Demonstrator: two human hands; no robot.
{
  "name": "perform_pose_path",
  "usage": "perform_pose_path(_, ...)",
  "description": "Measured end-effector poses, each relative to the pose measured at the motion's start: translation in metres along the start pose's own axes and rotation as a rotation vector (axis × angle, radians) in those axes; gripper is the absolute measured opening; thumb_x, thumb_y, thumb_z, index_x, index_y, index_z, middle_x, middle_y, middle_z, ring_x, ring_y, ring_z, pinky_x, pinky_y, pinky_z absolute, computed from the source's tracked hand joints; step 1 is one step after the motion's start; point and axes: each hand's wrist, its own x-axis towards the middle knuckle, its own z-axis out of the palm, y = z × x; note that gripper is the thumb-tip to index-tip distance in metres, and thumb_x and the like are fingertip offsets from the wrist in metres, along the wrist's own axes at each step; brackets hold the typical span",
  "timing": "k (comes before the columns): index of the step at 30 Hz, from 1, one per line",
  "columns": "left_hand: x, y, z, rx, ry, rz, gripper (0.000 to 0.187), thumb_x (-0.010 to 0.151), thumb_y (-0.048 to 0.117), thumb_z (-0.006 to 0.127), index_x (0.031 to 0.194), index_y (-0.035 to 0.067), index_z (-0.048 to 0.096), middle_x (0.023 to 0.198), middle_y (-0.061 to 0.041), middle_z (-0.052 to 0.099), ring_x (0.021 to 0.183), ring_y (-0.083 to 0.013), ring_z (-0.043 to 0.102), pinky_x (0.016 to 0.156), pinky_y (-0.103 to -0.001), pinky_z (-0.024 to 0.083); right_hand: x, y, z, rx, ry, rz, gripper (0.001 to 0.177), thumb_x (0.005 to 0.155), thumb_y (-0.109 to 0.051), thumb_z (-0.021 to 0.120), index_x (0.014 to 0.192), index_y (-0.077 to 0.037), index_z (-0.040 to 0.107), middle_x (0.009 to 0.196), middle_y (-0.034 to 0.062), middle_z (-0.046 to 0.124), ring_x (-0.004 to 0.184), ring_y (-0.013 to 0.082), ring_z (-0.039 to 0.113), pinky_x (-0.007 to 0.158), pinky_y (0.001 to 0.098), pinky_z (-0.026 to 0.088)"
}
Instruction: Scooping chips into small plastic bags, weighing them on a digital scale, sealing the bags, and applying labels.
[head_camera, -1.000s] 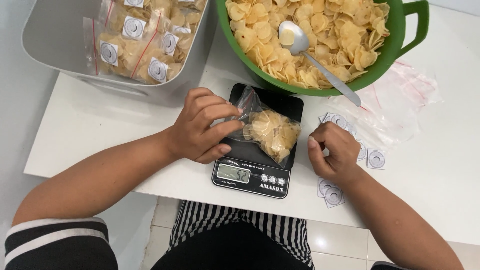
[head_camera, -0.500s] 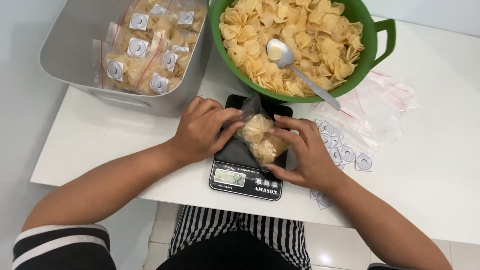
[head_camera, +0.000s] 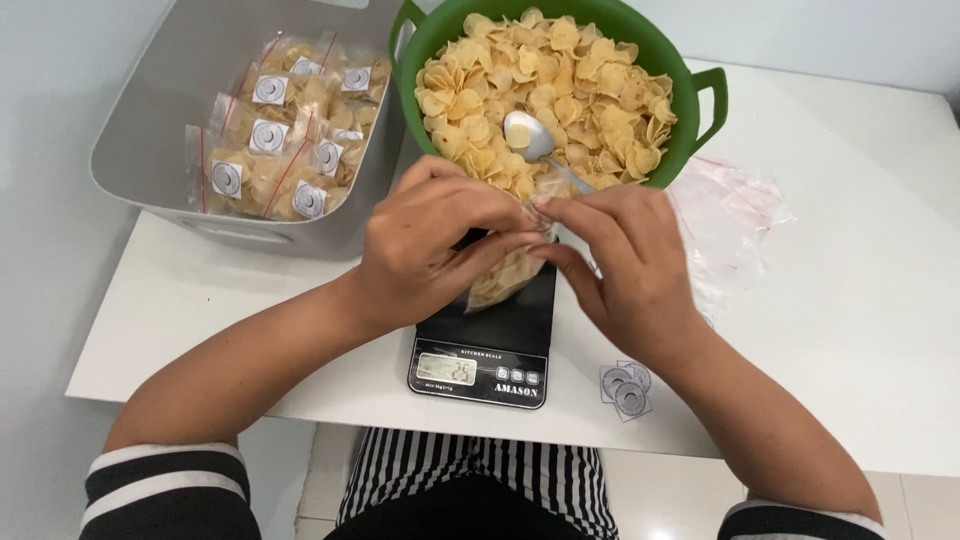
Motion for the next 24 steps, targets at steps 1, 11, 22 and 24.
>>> perform_pose_path(1, 0.002, -0.003, -0.001, 0.0, 0.001, -0.001, 0.01, 0.098, 0.009, 0.074, 0.097, 0.004, 0.065, 0.092, -0.004, 0.074, 0.081, -0.0184, 0.073, 0.08, -0.034, 0.045, 0.005, 0.002, -0.004, 0.0, -0.001, -0.001, 0.027, 0.104, -0.018, 0.067, 0.125, -0.001, 0.062, 0.108, 0.0135, 0.064, 0.091, 0.0299, 0.058, 0.083, 0.0411, 0.043)
perform_pose_path(11, -0.007, -0.03, 0.002, -0.166, -0.259, -0.107, 0.05, 0.084, 0.04, 0.08, 0.114, 0.007, 0.059, 0.096, -0.006, 0.061, 0.089, -0.0192, 0.06, 0.086, -0.032, 0.049, 0.012, 0.02, -0.004, 0.338, -0.146, -0.01, 0.011, 0.096, -0.016, 0.068, 0.095, -0.006, 0.065, 0.099, 0.0101, 0.062, 0.093, 0.0234, 0.06, 0.082, 0.0338, 0.046)
perform_pose_path(22, -0.007, -0.051, -0.01, -0.558, -0.502, -0.141, 0.017, 0.101, 0.03, 0.06, 0.111, 0.018, 0.068, 0.113, -0.002, 0.062, 0.112, -0.0213, 0.054, 0.101, -0.043, 0.039, 0.0, 0.024, 0.001, 0.81, -0.234, 0.106, 0.01, 0.098, -0.008, 0.062, 0.101, -0.007, 0.052, 0.096, 0.0101, 0.068, 0.087, 0.0229, 0.071, 0.076, 0.0298, 0.058)
perform_pose_path(24, -0.005, -0.048, -0.011, -0.72, -0.629, -0.126, 0.039, 0.092, -0.003, 0.042, 0.121, 0.011, 0.063, 0.112, -0.003, 0.069, 0.104, -0.0209, 0.058, 0.1, -0.041, 0.042, 0.003, 0.023, -0.001, 0.776, -0.276, 0.03, 0.008, 0.098, -0.01, 0.063, 0.099, -0.009, 0.055, 0.094, 0.0063, 0.066, 0.087, 0.022, 0.066, 0.078, 0.0308, 0.055)
